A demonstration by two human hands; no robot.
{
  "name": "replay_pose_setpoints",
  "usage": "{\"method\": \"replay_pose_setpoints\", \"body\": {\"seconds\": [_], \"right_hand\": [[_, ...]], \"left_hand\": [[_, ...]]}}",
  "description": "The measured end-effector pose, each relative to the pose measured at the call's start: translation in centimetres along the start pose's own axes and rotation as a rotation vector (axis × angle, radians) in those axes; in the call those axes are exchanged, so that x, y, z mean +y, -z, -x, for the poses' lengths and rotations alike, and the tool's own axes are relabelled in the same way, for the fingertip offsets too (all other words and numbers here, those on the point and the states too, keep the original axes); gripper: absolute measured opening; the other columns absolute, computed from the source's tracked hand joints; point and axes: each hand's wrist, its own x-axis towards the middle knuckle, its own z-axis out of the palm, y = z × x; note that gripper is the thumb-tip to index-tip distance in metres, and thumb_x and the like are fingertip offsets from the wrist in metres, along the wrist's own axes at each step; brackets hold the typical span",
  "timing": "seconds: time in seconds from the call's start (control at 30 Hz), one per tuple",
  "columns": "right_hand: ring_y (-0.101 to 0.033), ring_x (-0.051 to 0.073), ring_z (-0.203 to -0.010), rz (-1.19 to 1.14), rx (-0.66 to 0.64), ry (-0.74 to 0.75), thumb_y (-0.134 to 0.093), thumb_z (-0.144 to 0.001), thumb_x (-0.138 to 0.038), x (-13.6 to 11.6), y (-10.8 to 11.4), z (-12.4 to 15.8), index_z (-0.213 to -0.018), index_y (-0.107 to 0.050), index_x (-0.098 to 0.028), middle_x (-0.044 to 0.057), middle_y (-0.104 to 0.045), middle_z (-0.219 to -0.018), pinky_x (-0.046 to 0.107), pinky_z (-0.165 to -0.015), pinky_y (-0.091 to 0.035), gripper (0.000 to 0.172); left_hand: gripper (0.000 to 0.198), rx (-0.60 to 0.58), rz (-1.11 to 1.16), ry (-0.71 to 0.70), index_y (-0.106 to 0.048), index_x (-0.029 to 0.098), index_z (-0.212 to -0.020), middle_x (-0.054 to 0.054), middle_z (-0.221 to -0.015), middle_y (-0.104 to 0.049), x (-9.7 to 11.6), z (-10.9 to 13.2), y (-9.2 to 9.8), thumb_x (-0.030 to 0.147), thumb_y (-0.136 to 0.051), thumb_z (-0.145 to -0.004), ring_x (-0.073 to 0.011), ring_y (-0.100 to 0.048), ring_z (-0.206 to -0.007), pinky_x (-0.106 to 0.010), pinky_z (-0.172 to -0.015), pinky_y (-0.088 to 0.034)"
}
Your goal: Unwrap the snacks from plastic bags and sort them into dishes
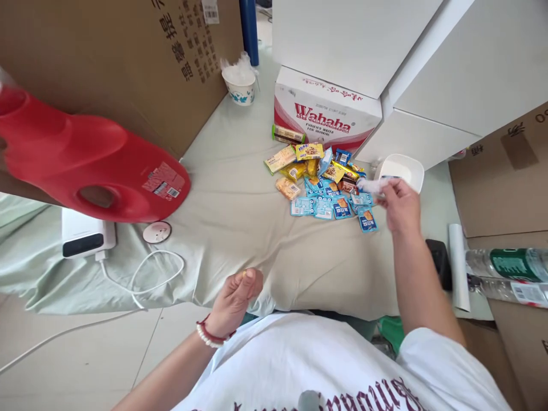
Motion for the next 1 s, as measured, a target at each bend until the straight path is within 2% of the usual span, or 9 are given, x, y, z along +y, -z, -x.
{"method": "replay_pose_setpoints", "body": {"seconds": [0.1, 0.17, 0.27, 0.33, 0.47, 0.63, 0.77, 0.87, 1.0], "right_hand": [[-0.053, 0.013, -0.060, -0.544, -0.024, -0.438, -0.081, -0.074, -0.055, -0.8, -1.9, 8.3, -0.080, -0.058, -0.024, -0.005, -0.050, -0.064, 0.022, -0.049, -0.045, 0.039], [-0.051, 0.011, -0.056, -0.756, -0.041, -0.644, -0.089, -0.064, -0.051, -1.2, -3.8, 12.9, -0.076, -0.055, -0.024, -0.008, -0.041, -0.057, 0.019, -0.043, -0.039, 0.045], [-0.052, 0.012, -0.055, -0.939, -0.111, -0.815, -0.093, -0.060, -0.048, -2.1, -5.8, 17.3, -0.074, -0.053, -0.024, -0.009, -0.037, -0.054, 0.018, -0.039, -0.036, 0.049], [-0.052, 0.012, -0.055, -1.010, -0.175, -0.874, -0.094, -0.059, -0.047, -2.8, -6.0, 18.8, -0.073, -0.053, -0.024, -0.009, -0.037, -0.054, 0.018, -0.038, -0.034, 0.049], [-0.047, 0.010, -0.053, -1.034, -0.167, -0.855, -0.097, -0.058, -0.042, -3.0, -3.9, 19.3, -0.074, -0.057, -0.022, -0.010, -0.035, -0.052, 0.017, -0.039, -0.028, 0.048], [-0.052, 0.011, -0.061, -0.872, 0.034, -0.719, -0.094, -0.062, -0.043, -0.8, -1.0, 19.3, -0.074, -0.060, -0.023, -0.006, -0.052, -0.063, 0.020, -0.048, -0.040, 0.042], [-0.063, 0.015, -0.077, -0.904, 0.164, -0.595, -0.091, -0.066, -0.044, 0.3, -0.6, 19.6, -0.077, -0.062, -0.025, -0.002, -0.067, -0.084, 0.029, -0.068, -0.056, 0.036], [-0.065, 0.017, -0.079, -1.007, 0.096, -0.598, -0.091, -0.067, -0.044, 0.2, -0.4, 20.4, -0.076, -0.063, -0.026, 0.001, -0.072, -0.096, 0.036, -0.075, -0.060, 0.034], [-0.067, 0.022, -0.091, -0.846, -0.179, -0.480, -0.089, -0.072, -0.050, 0.0, 1.8, 21.8, -0.072, -0.071, -0.027, 0.005, -0.072, -0.103, 0.040, -0.085, -0.059, 0.029]], "left_hand": [[0.061, -0.060, 0.029, -0.018, -0.046, 0.022, -0.062, -0.002, -0.067, -0.054, -1.3, -1.0, -1.9, 0.070, -0.045, -0.099, -0.0153, -0.050, -0.066, -0.032, -0.066, -0.046], [0.051, -0.081, -0.031, -0.052, -0.061, 0.021, -0.081, -0.009, -0.098, -0.065, -1.4, -2.5, -3.7, 0.071, -0.062, -0.090, -0.0220, -0.061, -0.094, -0.035, -0.082, -0.051], [0.065, -0.002, -0.119, -0.095, -0.065, 0.023, -0.115, -0.013, -0.132, -0.060, -1.1, -5.9, -6.7, 0.060, -0.089, -0.066, -0.0310, -0.055, -0.128, -0.040, -0.103, -0.048], [0.063, -0.028, -0.069, -0.084, -0.069, 0.023, -0.110, -0.011, -0.127, -0.064, -1.1, -8.1, -8.5, 0.052, -0.094, -0.060, -0.0316, -0.055, -0.129, -0.040, -0.108, -0.044], [0.045, -0.178, 0.105, 0.060, -0.065, 0.021, -0.074, -0.002, -0.076, -0.065, -1.9, -9.9, -10.0, 0.063, -0.080, -0.075, -0.0211, -0.063, -0.083, -0.034, -0.083, -0.054], [0.046, -0.055, 0.265, 0.133, -0.066, 0.020, -0.082, 0.000, -0.078, -0.066, -3.5, -9.3, -9.4, 0.065, -0.079, -0.078, -0.0161, -0.062, -0.075, -0.029, -0.071, -0.055], [0.044, 0.069, 0.418, 0.149, -0.062, 0.022, -0.085, 0.001, -0.083, -0.069, -4.0, -9.2, -8.6, 0.061, -0.081, -0.079, -0.0131, -0.065, -0.079, -0.027, -0.077, -0.056], [0.037, 0.066, 0.592, 0.216, -0.063, 0.023, -0.098, -0.001, -0.097, -0.074, -3.5, -9.6, -7.5, 0.055, -0.077, -0.086, -0.0147, -0.070, -0.085, -0.035, -0.085, -0.060], [0.028, -0.002, 0.752, 0.316, -0.065, 0.024, -0.111, -0.005, -0.113, -0.078, -2.2, -10.3, -5.4, 0.044, -0.072, -0.093, -0.0179, -0.075, -0.090, -0.037, -0.082, -0.062]]}}
